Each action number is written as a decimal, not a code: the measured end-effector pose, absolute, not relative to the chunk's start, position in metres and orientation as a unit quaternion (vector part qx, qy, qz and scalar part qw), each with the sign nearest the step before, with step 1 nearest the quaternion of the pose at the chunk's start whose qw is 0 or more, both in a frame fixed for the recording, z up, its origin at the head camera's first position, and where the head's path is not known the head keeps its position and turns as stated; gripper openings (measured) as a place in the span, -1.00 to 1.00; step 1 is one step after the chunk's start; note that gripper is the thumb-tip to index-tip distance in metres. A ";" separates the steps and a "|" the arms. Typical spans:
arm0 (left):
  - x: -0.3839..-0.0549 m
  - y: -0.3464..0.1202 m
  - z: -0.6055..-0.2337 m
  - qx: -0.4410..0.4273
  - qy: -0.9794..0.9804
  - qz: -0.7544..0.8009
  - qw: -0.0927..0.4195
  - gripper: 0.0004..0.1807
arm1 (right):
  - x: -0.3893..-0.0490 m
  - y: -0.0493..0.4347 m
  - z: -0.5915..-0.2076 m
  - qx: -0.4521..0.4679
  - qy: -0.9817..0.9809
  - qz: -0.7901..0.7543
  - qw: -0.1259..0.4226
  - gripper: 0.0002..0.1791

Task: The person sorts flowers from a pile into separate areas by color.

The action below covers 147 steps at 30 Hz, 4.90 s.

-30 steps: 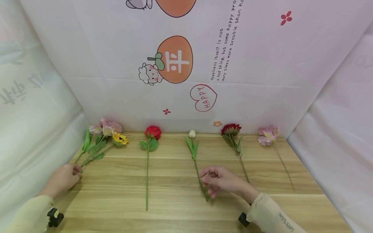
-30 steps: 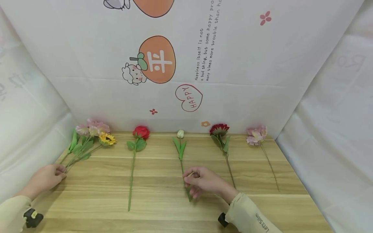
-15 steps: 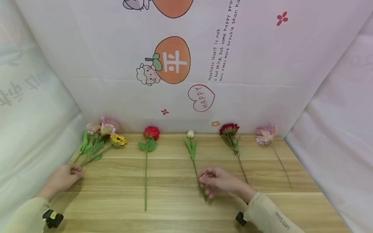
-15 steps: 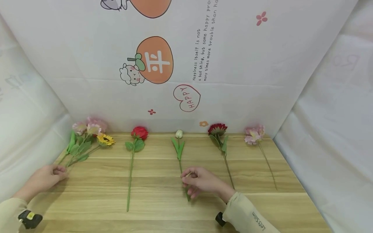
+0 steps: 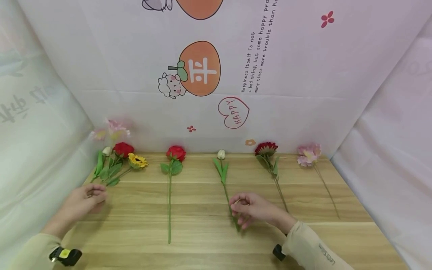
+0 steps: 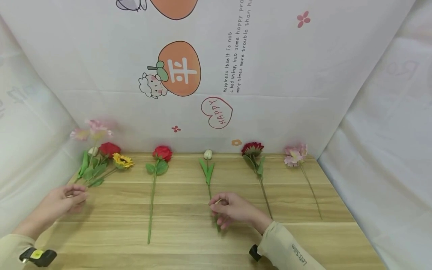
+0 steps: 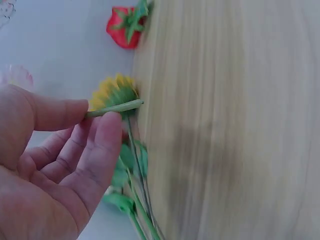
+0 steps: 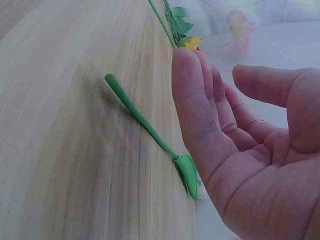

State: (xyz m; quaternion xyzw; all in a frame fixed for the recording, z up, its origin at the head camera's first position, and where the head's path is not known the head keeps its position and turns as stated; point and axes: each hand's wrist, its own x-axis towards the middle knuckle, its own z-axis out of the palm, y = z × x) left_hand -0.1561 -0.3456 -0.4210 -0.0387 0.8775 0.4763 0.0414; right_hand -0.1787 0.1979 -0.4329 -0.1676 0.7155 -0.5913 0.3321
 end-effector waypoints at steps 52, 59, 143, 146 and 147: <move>-0.173 -0.135 -0.415 0.129 0.744 0.652 0.064 -0.66 | -0.209 0.127 -0.383 -0.148 0.687 -0.693 0.158 -0.47; -0.165 -0.113 -0.419 0.157 0.744 0.644 0.086 -0.68 | -0.209 0.112 -0.384 -0.161 0.688 -0.689 0.163 -0.44; -0.139 -0.239 -0.437 0.164 0.846 0.503 0.063 -0.64 | -0.206 0.352 -0.407 -0.122 0.648 -0.752 0.012 -0.58; -0.138 -0.258 -0.438 0.130 0.856 0.496 0.061 -0.64 | -0.204 0.371 -0.412 -0.113 0.650 -0.752 0.013 -0.57; -0.138 -0.265 -0.439 0.124 0.859 0.493 0.059 -0.64 | -0.203 0.377 -0.414 -0.107 0.651 -0.752 0.015 -0.57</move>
